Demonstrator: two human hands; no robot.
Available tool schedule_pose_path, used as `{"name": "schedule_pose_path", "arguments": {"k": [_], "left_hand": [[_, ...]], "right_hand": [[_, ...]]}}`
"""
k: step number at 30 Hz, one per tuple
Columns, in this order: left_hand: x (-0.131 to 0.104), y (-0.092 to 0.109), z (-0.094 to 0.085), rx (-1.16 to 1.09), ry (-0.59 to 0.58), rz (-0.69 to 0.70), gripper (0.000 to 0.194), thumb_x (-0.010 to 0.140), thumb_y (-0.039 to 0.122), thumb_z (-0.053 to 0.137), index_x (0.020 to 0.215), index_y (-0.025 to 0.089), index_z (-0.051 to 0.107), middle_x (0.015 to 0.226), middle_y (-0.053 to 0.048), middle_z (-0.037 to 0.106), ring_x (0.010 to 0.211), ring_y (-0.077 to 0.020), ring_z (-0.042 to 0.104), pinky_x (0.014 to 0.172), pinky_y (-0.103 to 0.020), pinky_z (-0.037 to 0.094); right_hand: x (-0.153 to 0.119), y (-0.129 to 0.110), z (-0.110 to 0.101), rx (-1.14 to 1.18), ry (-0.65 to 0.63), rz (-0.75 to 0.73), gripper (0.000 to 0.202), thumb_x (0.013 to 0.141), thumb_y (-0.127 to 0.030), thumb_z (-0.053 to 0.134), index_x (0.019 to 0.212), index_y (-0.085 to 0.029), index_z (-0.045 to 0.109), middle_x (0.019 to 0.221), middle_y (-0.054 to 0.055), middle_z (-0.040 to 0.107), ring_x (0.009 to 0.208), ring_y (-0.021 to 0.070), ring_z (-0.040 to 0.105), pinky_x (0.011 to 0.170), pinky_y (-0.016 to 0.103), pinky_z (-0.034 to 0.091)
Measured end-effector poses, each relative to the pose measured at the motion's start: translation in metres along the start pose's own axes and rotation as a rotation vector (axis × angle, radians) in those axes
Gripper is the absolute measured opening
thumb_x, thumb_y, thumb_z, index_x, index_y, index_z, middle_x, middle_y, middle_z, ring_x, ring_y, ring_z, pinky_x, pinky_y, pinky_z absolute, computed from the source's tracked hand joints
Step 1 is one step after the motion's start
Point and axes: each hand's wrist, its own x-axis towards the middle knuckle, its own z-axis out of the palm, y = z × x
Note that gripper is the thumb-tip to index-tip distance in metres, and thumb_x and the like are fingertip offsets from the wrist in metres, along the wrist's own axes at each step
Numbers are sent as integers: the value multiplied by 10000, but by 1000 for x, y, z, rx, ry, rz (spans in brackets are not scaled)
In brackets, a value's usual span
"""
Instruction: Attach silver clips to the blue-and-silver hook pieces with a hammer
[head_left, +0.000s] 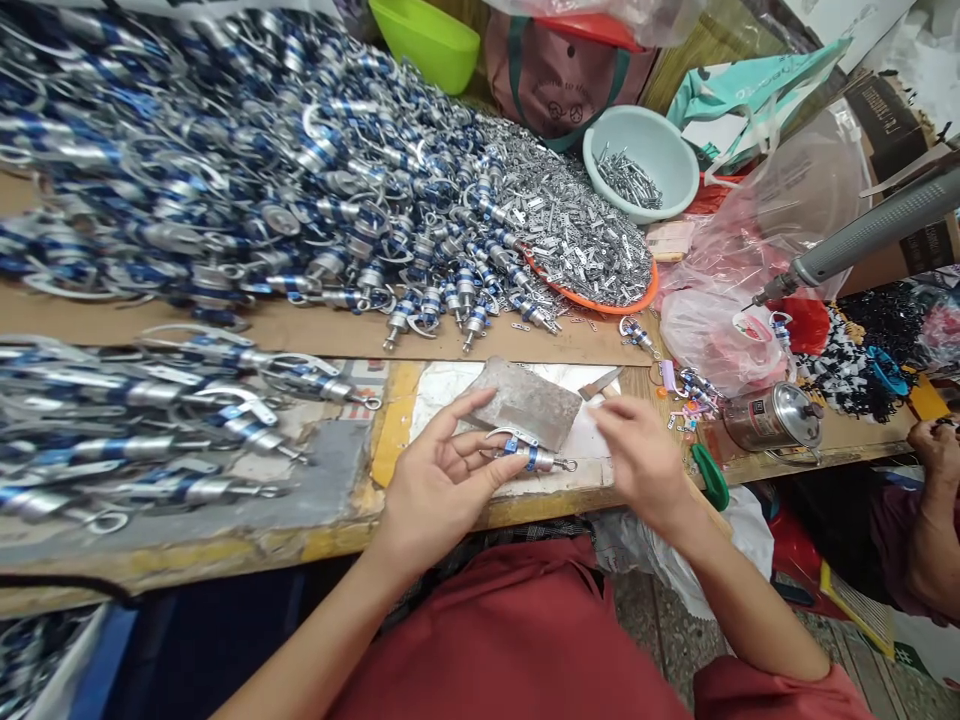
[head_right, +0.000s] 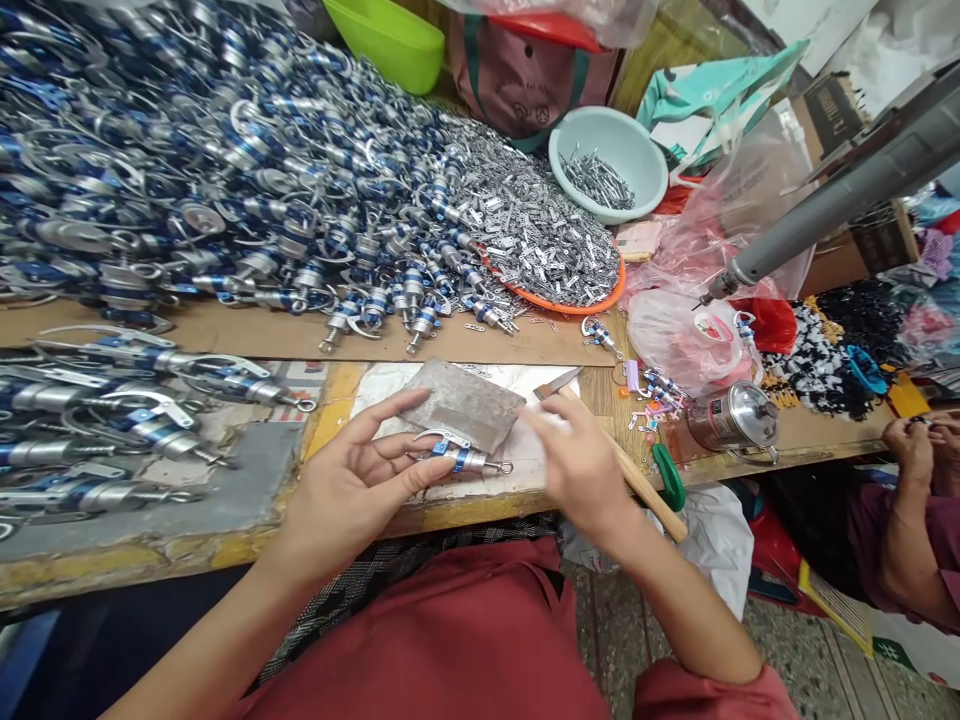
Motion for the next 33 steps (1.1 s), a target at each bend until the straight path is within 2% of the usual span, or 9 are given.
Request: {"name": "schedule_pose_path", "arguments": {"k": [3, 6, 9, 12, 16, 19, 27, 30, 33], "left_hand": [[1, -1, 0, 14, 7, 7, 786, 533, 309, 815, 1228, 136, 489, 679, 1, 658, 747, -176, 669, 788, -341, 563], [1, -2, -1, 15, 9, 4, 810, 527, 315, 817, 1240, 133, 479, 688, 0, 656, 751, -177, 670, 787, -350, 564], [2, -3, -1, 16, 9, 6, 826, 526, 321, 817, 1251, 128, 470, 695, -7, 659, 745, -179, 671, 781, -351, 565], [2, -2, 0, 24, 7, 12, 813, 528, 318, 817, 1243, 127, 478, 690, -5, 662, 743, -173, 672, 785, -328, 560], [0, 1, 2, -5, 4, -7, 849, 526, 317, 821, 1263, 121, 448, 676, 1, 671, 715, -171, 676, 758, -322, 565], [-1, 1, 3, -25, 0, -14, 871, 521, 313, 827, 1275, 123, 434, 680, -1, 679, 692, -178, 684, 761, -346, 568], [0, -1, 3, -72, 20, -30, 904, 516, 286, 832, 1298, 122, 409, 694, -4, 690, 671, -167, 685, 741, -330, 572], [0, -2, 3, -67, 40, -28, 890, 507, 290, 833, 1283, 136, 425, 685, 4, 689, 669, -163, 684, 722, -313, 574], [0, -3, 2, 12, 54, 10, 616, 495, 322, 833, 1040, 146, 607, 672, -7, 692, 697, -176, 684, 716, -300, 573]], "right_hand": [[-14, 37, -7, -192, -144, 301, 368, 872, -342, 516, 1199, -179, 558, 1006, 117, 623, 914, 235, 609, 766, 370, 517], [-27, 57, -7, -213, -329, 375, 336, 880, -370, 503, 1143, -172, 572, 934, 89, 646, 852, 220, 628, 724, 337, 516], [-29, 48, -8, -93, -193, 326, 250, 895, -301, 477, 1091, -169, 559, 935, 78, 639, 856, 202, 622, 734, 323, 513], [-21, 22, -19, 14, -44, 153, 304, 891, -211, 478, 1193, -195, 501, 1016, 81, 636, 926, 186, 612, 788, 302, 505], [-10, -10, -35, 19, -115, -113, 509, 868, -77, 447, 1343, -253, 400, 1079, 63, 643, 929, 151, 621, 769, 244, 497], [-9, -19, -37, -26, -103, -183, 543, 843, -37, 410, 1337, -261, 427, 1022, 50, 661, 846, 136, 635, 712, 224, 499], [-23, -16, -25, -25, -126, -109, 518, 845, -48, 398, 1324, -229, 471, 983, 58, 681, 821, 129, 645, 687, 215, 515], [-33, 4, -19, 81, -63, 70, 433, 880, -142, 460, 1300, -240, 501, 1027, 55, 688, 881, 138, 654, 739, 235, 530], [-43, 36, -15, 109, -3, 304, 380, 882, -282, 518, 1255, -219, 552, 1128, 75, 671, 988, 180, 647, 846, 301, 525]]}}
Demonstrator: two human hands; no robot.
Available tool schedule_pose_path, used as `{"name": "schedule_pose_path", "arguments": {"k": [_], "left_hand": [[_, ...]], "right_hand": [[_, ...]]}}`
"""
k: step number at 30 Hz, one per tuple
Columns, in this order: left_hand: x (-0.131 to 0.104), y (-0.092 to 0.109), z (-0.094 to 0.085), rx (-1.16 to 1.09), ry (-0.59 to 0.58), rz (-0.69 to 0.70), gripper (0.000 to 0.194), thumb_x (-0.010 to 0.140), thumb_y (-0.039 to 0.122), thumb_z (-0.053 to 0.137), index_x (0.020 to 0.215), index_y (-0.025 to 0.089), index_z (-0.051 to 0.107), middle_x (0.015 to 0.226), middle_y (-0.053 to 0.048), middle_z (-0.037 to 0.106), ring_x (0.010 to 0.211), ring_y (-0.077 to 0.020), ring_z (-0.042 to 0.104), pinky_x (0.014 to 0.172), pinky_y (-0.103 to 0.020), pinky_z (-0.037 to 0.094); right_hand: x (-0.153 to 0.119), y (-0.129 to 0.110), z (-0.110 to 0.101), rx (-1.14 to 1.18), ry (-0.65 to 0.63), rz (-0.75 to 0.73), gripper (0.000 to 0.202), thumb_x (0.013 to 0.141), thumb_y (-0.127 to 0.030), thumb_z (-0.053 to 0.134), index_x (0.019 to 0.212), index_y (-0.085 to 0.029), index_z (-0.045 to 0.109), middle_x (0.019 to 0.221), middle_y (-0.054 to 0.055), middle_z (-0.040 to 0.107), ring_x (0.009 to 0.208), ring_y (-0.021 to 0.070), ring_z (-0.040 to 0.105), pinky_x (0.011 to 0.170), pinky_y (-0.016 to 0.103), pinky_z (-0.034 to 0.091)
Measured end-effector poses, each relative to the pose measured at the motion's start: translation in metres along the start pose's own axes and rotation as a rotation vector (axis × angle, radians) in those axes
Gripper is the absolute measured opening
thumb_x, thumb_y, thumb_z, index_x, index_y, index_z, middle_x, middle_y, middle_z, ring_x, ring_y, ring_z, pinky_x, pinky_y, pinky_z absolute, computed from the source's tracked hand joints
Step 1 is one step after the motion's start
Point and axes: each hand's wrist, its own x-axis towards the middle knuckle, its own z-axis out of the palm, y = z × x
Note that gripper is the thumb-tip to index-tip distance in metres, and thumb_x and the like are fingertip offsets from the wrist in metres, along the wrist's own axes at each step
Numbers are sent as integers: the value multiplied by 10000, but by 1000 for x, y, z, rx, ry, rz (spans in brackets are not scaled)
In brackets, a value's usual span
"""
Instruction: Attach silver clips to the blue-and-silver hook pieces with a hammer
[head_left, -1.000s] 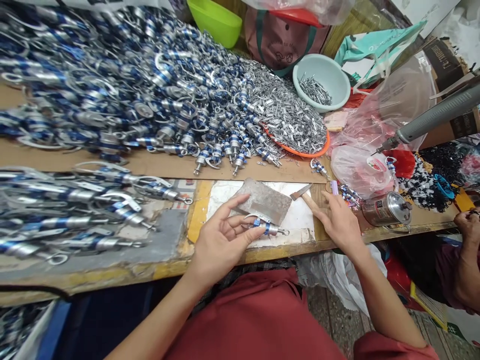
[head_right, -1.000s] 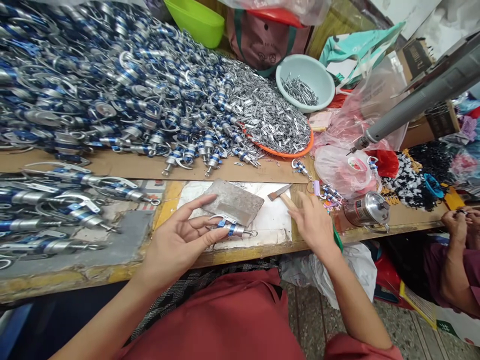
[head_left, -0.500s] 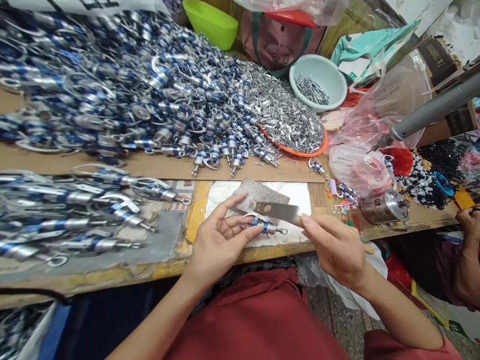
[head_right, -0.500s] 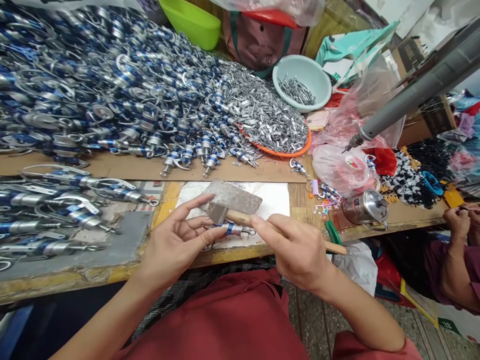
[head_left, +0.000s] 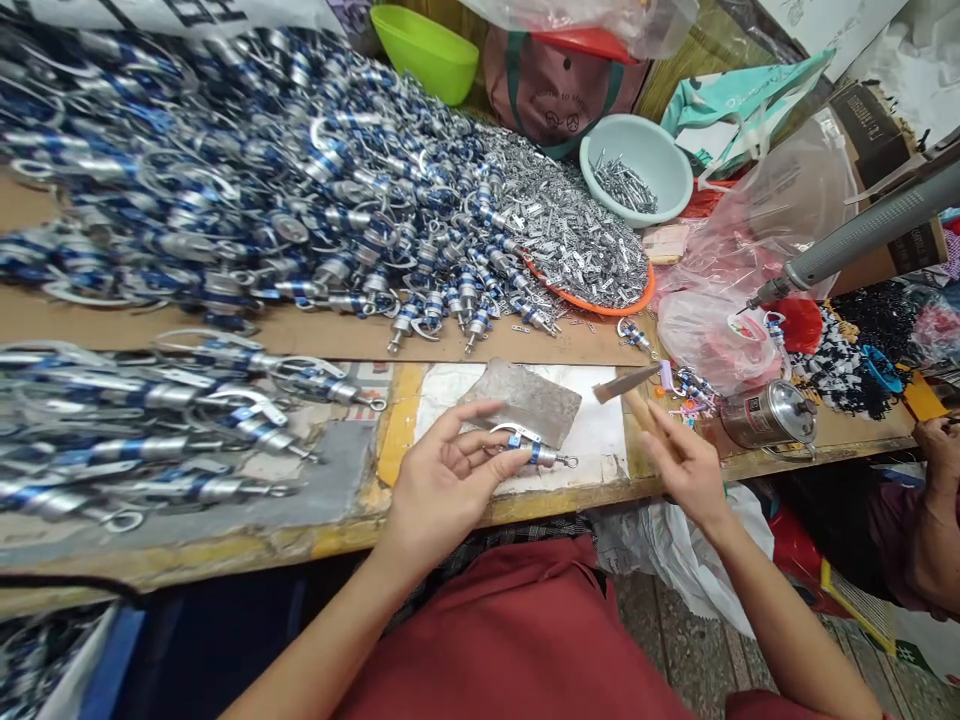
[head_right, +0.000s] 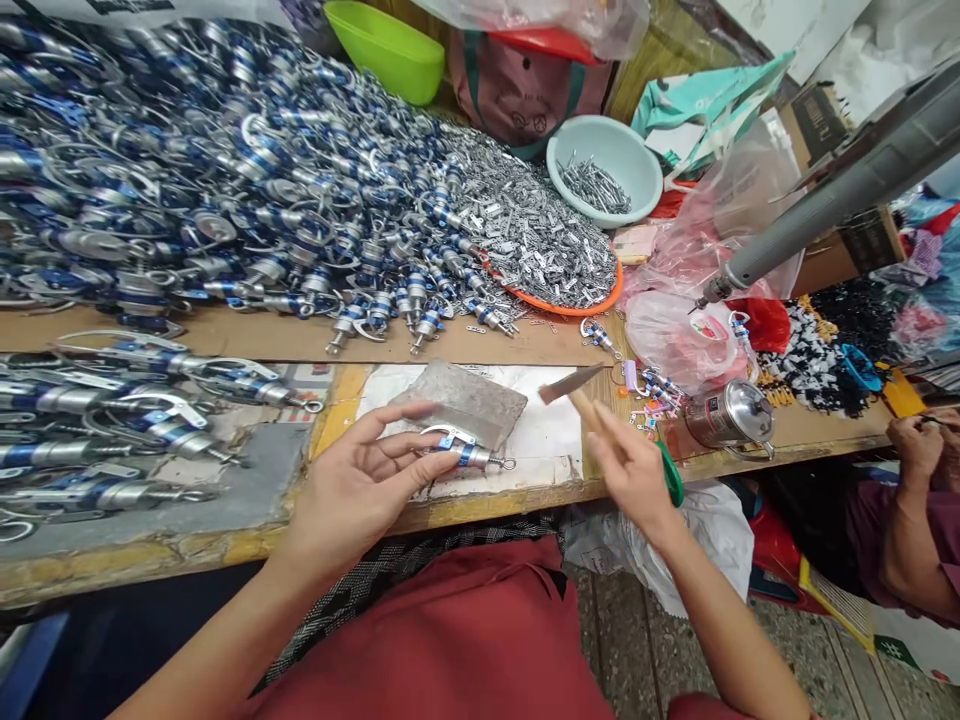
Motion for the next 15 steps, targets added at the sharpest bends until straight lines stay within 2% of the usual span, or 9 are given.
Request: {"name": "schedule_pose_path", "arguments": {"k": [3, 5, 8, 10, 12, 15], "left_hand": [[-1, 0, -3, 141, 13, 73, 305, 538, 367, 806, 732, 165, 686, 681, -36, 708, 684, -193, 678, 699, -304, 572], [-2, 0, -6, 223, 36, 163, 211, 589, 360, 779, 689, 188, 708, 693, -34, 710, 676, -190, 669, 687, -303, 566], [-2, 0, -9, 289, 41, 400, 106, 635, 308, 753, 688, 221, 724, 746, -22, 687, 749, -174, 651, 662, -259, 545], [-1, 0, -10, 350, 33, 549, 62, 663, 279, 737, 703, 233, 726, 808, -19, 656, 787, -154, 633, 640, -227, 523], [1, 0, -10, 441, 43, 648, 37, 694, 254, 717, 722, 232, 725, 875, -21, 622, 801, -136, 618, 647, -216, 510], [3, 2, -10, 535, 46, 755, 26, 721, 220, 695, 734, 215, 717, 878, -16, 599, 795, -123, 606, 699, -220, 501]], "right_hand": [[7, 23, -1, -151, -129, 119, 358, 884, -361, 505, 1195, -215, 607, 1105, 79, 682, 975, 217, 654, 840, 349, 528], [20, 24, 3, -268, -139, 99, 321, 896, -363, 482, 1115, -208, 658, 1020, 84, 700, 907, 217, 662, 796, 340, 528], [59, 10, 18, -367, -65, -63, 281, 913, -249, 441, 1046, -186, 680, 1031, 94, 681, 932, 193, 631, 810, 290, 494], [94, -3, 34, -479, -122, -138, 328, 900, -114, 391, 1087, -176, 652, 1112, 99, 654, 1012, 194, 593, 853, 288, 458], [128, -15, 51, -617, -265, -176, 357, 895, -69, 358, 1126, -145, 620, 1141, 127, 633, 1029, 207, 572, 854, 306, 437], [163, -27, 67, -642, -341, -202, 306, 882, -55, 376, 980, -83, 665, 987, 169, 664, 956, 236, 588, 797, 326, 437]]}}
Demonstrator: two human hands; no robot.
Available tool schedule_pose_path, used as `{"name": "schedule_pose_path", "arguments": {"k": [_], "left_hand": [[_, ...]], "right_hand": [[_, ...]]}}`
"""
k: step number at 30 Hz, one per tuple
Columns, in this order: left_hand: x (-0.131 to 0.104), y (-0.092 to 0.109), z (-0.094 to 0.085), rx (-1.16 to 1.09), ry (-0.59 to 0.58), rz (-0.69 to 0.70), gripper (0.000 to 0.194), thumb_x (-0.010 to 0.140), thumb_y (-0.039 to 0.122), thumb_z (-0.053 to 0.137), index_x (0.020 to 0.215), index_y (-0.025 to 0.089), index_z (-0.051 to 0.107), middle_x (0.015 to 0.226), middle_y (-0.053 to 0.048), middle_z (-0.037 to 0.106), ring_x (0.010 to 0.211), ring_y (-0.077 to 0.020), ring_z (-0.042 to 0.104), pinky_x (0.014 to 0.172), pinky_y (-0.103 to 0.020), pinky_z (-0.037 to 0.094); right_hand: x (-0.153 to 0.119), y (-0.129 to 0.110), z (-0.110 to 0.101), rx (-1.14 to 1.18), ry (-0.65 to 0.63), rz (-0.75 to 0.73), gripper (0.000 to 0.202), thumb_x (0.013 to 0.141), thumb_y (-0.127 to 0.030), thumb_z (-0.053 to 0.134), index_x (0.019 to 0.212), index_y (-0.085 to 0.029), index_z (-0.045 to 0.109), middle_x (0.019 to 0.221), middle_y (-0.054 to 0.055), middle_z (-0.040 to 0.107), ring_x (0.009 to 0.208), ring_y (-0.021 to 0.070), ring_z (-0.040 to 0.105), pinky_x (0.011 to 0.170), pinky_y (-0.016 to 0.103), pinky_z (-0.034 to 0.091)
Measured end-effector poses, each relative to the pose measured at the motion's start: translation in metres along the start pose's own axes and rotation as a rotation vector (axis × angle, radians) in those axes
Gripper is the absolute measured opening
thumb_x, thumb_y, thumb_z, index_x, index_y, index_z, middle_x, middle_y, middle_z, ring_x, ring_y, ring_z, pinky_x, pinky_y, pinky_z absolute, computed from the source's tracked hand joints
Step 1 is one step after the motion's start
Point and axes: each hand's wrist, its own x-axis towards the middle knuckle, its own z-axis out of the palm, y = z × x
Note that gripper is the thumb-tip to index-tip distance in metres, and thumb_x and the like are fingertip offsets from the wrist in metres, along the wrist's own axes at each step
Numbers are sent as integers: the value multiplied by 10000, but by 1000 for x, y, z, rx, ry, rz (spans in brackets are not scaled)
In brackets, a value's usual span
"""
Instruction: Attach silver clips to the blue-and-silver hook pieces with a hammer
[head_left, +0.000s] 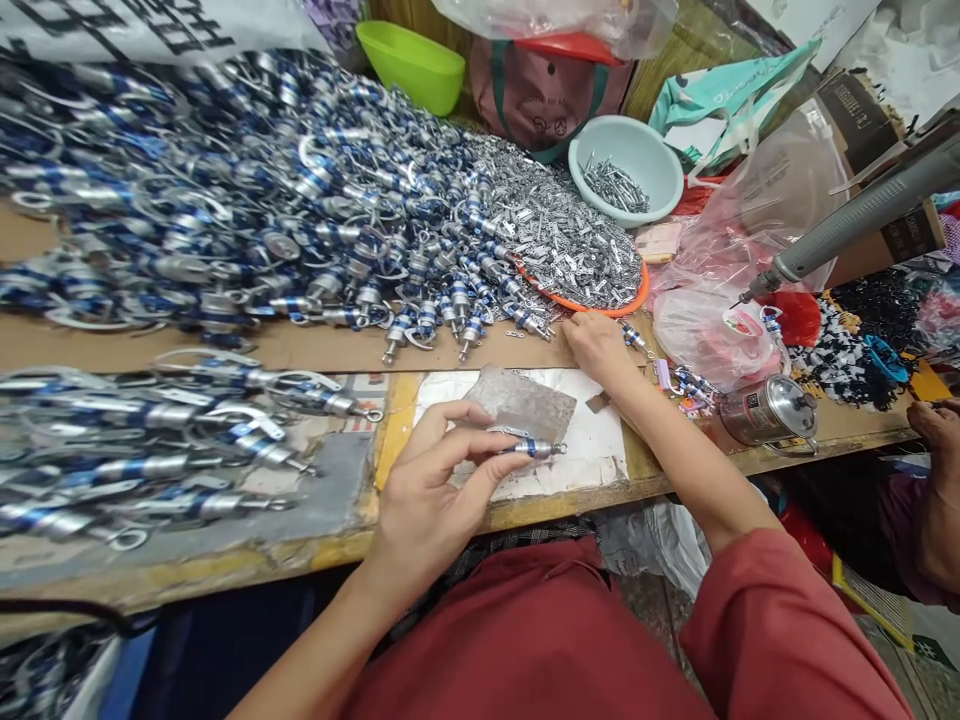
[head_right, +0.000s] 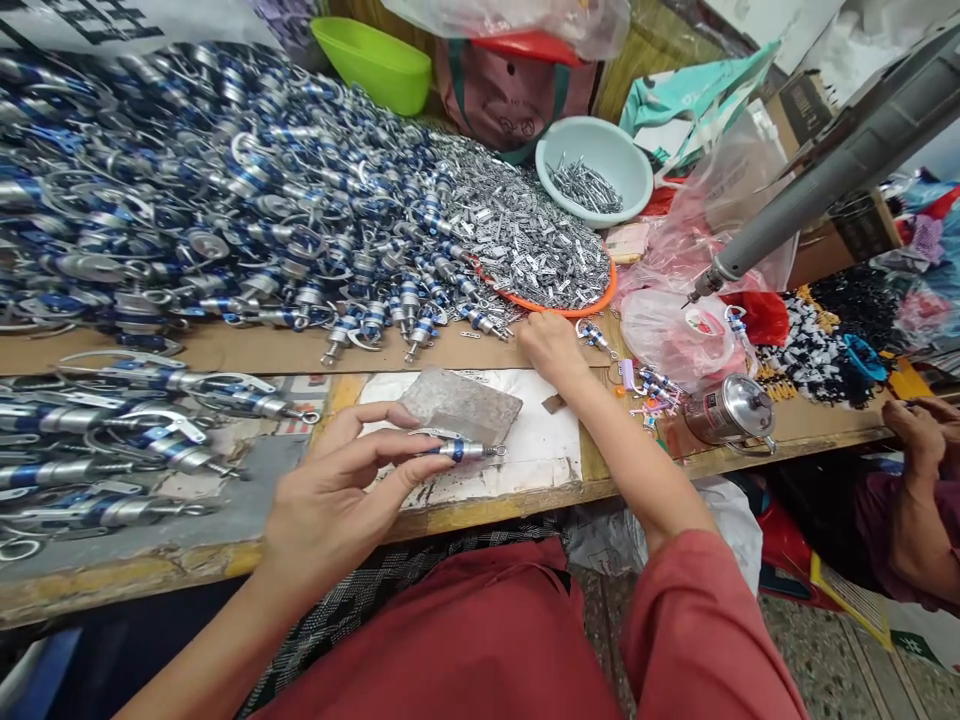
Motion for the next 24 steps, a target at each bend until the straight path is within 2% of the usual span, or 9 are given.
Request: {"name": "schedule_pose_path", "arguments": {"k": [3, 6, 8, 11, 13, 15, 20, 24], "left_hand": [[2, -1, -1, -21, -63, 60, 46, 733, 193, 685, 763, 207, 717, 773, 7, 598, 709, -102, 592, 667, -207, 490], [1, -3, -2, -56, -82, 50, 109, 732, 177, 688, 833, 204, 721, 743, 16, 618, 655, -92, 581, 624, -196, 480], [-1, -5, -1, -87, -77, 25, 193, 724, 181, 700, 915, 209, 712, 731, 21, 624, 649, -94, 579, 632, -202, 482], [-3, -7, 1, -133, -63, -29, 322, 712, 198, 715, 1031, 218, 679, 730, 26, 619, 660, -100, 579, 669, -221, 492], [-4, -7, 2, -143, -52, -58, 370, 710, 206, 719, 1075, 224, 661, 747, 25, 620, 675, -102, 582, 691, -229, 496], [-3, -5, 2, -136, -41, -63, 377, 708, 211, 719, 1080, 230, 662, 746, 25, 624, 674, -102, 582, 688, -229, 498], [2, 2, 0, -140, -50, -8, 286, 698, 165, 717, 971, 254, 716, 696, 31, 640, 630, -91, 578, 623, -201, 492], [1, 5, -1, -205, -49, -46, 209, 677, 150, 727, 846, 272, 748, 706, 21, 672, 625, -93, 593, 584, -189, 487]], "right_hand": [[10, 0, -3, -6, -7, -25, 294, 867, -40, 387, 967, -69, 662, 980, 186, 654, 951, 247, 589, 764, 328, 438], [-2, 1, -7, 72, 37, -28, 279, 840, -51, 442, 1006, -104, 661, 1007, 154, 653, 924, 230, 601, 740, 318, 451], [-20, -4, -13, 309, 155, 7, 245, 816, -78, 501, 978, -122, 679, 948, 113, 678, 858, 197, 618, 722, 297, 470], [-56, -26, -26, 861, 321, 43, 141, 790, -161, 586, 855, -136, 709, 795, 50, 710, 700, 135, 634, 639, 241, 498], [-78, -44, -34, 1137, 305, -33, 97, 775, -192, 630, 791, -149, 715, 751, 33, 719, 663, 120, 647, 622, 225, 513], [-93, -58, -38, 1285, 319, -130, 76, 769, -167, 642, 753, -147, 714, 740, 42, 724, 685, 124, 662, 656, 231, 530], [-101, -65, -31, 1388, 404, -249, 84, 781, -131, 635, 745, -158, 706, 728, 49, 727, 731, 135, 680, 717, 251, 555], [-103, -62, -26, 1362, 443, -293, 99, 816, -157, 614, 761, -168, 695, 721, 46, 726, 731, 133, 681, 728, 261, 565]]}}
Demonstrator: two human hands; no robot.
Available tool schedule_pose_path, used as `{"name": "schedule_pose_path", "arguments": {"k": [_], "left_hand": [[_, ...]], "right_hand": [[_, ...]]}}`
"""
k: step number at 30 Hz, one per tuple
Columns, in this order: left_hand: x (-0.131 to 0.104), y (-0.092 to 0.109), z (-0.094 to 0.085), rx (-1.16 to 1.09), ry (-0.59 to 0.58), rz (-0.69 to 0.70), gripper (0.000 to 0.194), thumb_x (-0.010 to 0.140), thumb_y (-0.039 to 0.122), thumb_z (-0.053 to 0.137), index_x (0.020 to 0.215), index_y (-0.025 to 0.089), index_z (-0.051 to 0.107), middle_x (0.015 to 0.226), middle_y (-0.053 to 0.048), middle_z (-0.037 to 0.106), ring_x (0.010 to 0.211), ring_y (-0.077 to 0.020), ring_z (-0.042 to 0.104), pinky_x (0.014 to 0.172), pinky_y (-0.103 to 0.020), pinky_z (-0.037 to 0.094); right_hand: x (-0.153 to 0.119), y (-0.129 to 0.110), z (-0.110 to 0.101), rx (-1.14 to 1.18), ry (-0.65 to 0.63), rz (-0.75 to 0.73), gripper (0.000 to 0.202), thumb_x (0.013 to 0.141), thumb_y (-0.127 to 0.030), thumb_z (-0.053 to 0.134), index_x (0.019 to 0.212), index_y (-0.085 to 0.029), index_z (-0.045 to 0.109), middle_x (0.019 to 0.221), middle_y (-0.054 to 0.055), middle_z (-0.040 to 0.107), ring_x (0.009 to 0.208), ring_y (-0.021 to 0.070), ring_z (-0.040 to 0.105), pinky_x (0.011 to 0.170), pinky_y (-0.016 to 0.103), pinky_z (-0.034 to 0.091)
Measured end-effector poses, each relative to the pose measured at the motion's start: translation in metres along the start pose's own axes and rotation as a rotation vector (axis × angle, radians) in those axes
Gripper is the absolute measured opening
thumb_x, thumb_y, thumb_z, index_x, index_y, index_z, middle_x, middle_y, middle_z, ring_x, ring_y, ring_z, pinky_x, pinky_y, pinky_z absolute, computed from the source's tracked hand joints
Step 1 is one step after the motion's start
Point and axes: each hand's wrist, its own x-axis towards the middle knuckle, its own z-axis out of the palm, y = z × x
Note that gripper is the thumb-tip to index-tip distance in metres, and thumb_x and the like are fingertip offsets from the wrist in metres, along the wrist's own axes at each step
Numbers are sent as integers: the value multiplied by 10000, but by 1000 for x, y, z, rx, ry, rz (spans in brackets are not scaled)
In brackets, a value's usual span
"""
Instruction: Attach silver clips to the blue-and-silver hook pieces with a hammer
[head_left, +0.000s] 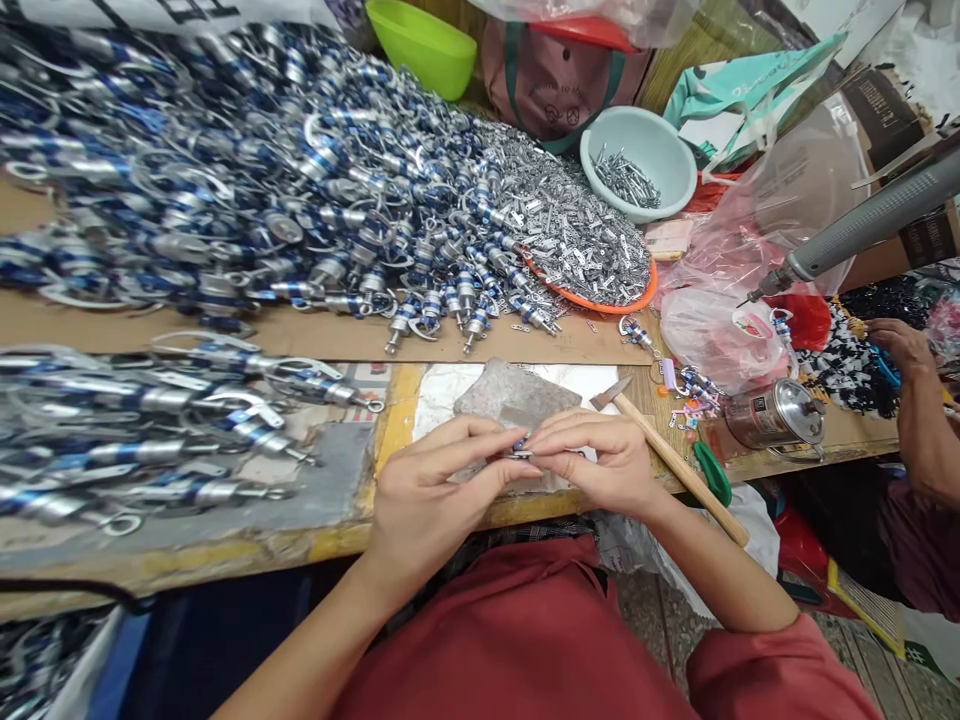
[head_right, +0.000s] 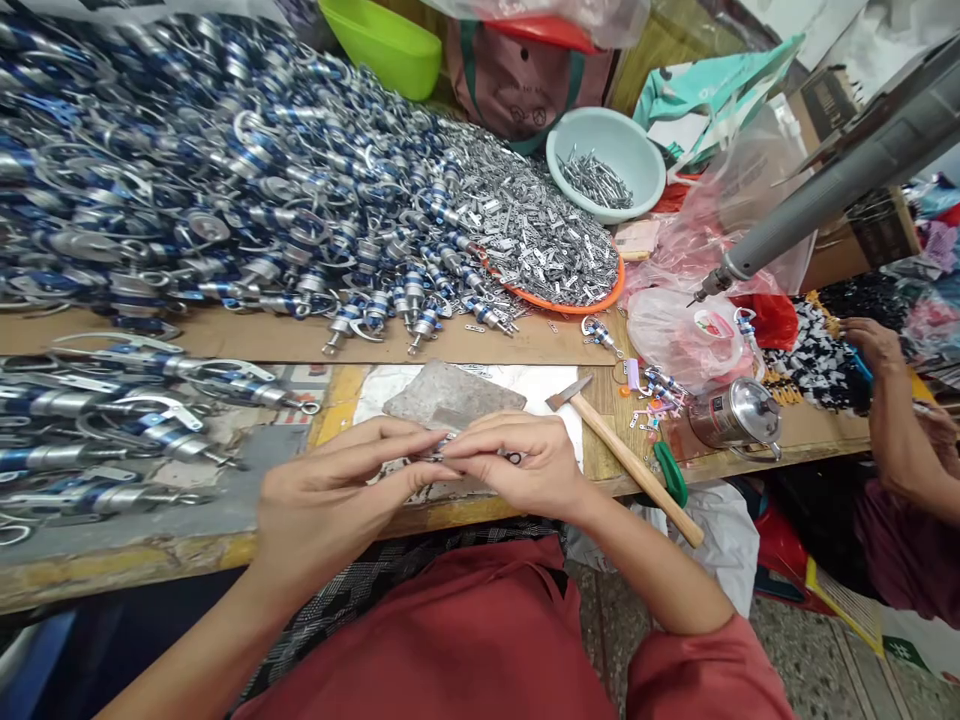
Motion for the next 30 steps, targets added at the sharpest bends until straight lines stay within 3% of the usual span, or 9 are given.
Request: {"name": "schedule_pose_path", "arguments": {"k": [3, 6, 10, 15, 21, 26, 28, 30], "left_hand": [[0, 3, 0, -89, 34, -129, 131, 654, 181, 743, 743, 275, 756, 674, 17, 676, 624, -108, 609, 554, -191, 485], [2, 9, -2, -117, 36, -236, 60, 637, 212, 753, 663, 266, 749, 651, 13, 679, 624, -123, 621, 550, -204, 492], [6, 16, -4, 36, 6, -100, 44, 665, 216, 734, 664, 260, 739, 653, 14, 667, 617, -124, 608, 594, -231, 502], [9, 20, -7, 138, -58, 57, 43, 715, 230, 691, 699, 255, 722, 695, 6, 662, 637, -138, 621, 607, -254, 516], [7, 15, -8, 159, -74, 35, 53, 733, 226, 685, 704, 247, 724, 743, -1, 702, 707, -138, 658, 680, -235, 534], [8, 16, -12, 171, -139, 82, 86, 739, 225, 662, 703, 245, 738, 797, -20, 719, 719, -152, 674, 683, -237, 546], [7, 17, -11, 139, -128, -6, 80, 739, 254, 668, 702, 259, 738, 808, -9, 731, 745, -159, 681, 741, -252, 552], [3, 17, -8, 71, -99, -179, 76, 720, 311, 693, 764, 275, 744, 808, 3, 743, 758, -173, 690, 769, -277, 562]], "right_hand": [[-7, -1, -2, -144, -2, -107, 114, 835, -181, 600, 911, -148, 677, 845, 87, 724, 832, 146, 672, 765, 276, 565], [-16, 0, -8, -426, -23, -330, 192, 840, -151, 578, 1021, -137, 643, 951, 111, 702, 948, 150, 646, 811, 259, 553], [-18, -1, -19, -617, -149, -505, 195, 866, -89, 493, 969, -112, 657, 959, 118, 712, 1021, 166, 635, 872, 272, 540], [-10, -11, -28, -667, -219, -509, 236, 910, -129, 437, 971, -116, 665, 1006, 117, 714, 1072, 161, 621, 905, 281, 537], [-7, -20, -33, -728, -319, -471, 202, 899, -127, 484, 938, -142, 682, 1032, 89, 712, 1081, 154, 618, 923, 274, 527], [-12, -6, -24, -608, -144, -509, 194, 881, -112, 492, 890, -124, 686, 960, 114, 727, 964, 147, 670, 849, 253, 556], [-13, -1, -18, -550, -63, -452, 176, 855, -95, 521, 866, -136, 692, 932, 110, 733, 883, 132, 690, 796, 227, 567], [-14, -1, -13, -490, -7, -339, 139, 837, -116, 565, 846, -151, 700, 913, 99, 736, 832, 123, 696, 755, 206, 572]]}}
